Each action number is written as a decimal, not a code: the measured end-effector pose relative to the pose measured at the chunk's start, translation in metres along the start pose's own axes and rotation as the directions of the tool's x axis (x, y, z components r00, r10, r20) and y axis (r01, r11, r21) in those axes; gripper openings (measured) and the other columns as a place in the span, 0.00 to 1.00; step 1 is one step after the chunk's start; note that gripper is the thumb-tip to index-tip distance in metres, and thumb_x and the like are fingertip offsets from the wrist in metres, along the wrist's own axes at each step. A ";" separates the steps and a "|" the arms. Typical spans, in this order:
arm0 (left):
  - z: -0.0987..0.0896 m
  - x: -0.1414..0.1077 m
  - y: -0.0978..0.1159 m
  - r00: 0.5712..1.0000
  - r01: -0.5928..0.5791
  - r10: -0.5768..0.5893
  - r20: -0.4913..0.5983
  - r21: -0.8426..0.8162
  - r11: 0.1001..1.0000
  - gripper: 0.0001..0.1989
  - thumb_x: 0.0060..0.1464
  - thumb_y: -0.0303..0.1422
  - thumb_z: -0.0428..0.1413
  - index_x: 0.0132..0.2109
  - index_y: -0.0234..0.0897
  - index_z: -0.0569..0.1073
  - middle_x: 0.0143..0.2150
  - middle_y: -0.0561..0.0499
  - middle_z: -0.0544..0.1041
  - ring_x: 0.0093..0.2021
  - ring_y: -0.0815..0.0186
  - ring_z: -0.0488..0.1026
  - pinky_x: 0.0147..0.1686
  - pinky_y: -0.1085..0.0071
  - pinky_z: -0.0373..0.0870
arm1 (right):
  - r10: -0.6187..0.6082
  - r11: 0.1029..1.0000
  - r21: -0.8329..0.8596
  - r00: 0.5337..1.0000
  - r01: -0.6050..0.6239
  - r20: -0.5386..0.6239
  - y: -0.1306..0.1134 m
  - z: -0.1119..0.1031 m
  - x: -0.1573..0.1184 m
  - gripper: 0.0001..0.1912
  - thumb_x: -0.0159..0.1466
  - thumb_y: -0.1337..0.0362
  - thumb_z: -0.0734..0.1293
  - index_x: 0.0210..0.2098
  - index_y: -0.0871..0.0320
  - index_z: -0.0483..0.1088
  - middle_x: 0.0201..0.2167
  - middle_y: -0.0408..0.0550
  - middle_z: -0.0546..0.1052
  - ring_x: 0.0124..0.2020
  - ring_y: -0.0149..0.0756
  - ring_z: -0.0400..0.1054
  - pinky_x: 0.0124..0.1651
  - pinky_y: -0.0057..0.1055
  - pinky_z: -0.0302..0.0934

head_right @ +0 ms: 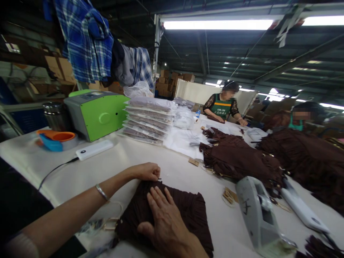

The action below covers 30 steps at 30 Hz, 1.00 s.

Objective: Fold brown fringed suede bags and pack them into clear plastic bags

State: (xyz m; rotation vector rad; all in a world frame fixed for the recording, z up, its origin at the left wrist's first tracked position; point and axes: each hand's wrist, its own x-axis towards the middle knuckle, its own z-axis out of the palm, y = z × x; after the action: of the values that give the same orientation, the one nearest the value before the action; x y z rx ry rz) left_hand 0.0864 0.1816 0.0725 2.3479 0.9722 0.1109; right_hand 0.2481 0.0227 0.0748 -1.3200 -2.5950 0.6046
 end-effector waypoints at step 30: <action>0.017 -0.076 -0.018 0.901 0.309 -0.293 -0.320 0.000 0.951 0.08 0.46 0.27 0.52 0.33 0.37 0.75 0.35 0.50 0.77 0.35 0.62 0.73 0.32 0.71 0.64 | -0.059 0.994 0.072 0.967 0.079 -0.248 -0.018 -0.004 0.018 0.10 0.67 0.65 0.62 0.44 0.50 0.75 0.41 0.41 0.79 0.45 0.32 0.71 0.55 0.30 0.59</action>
State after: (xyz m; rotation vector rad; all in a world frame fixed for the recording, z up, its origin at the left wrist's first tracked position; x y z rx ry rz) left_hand 0.0246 0.1329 0.0594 2.2330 1.5002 0.3529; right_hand 0.2253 0.0289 0.0855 -1.1907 -2.3794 0.4944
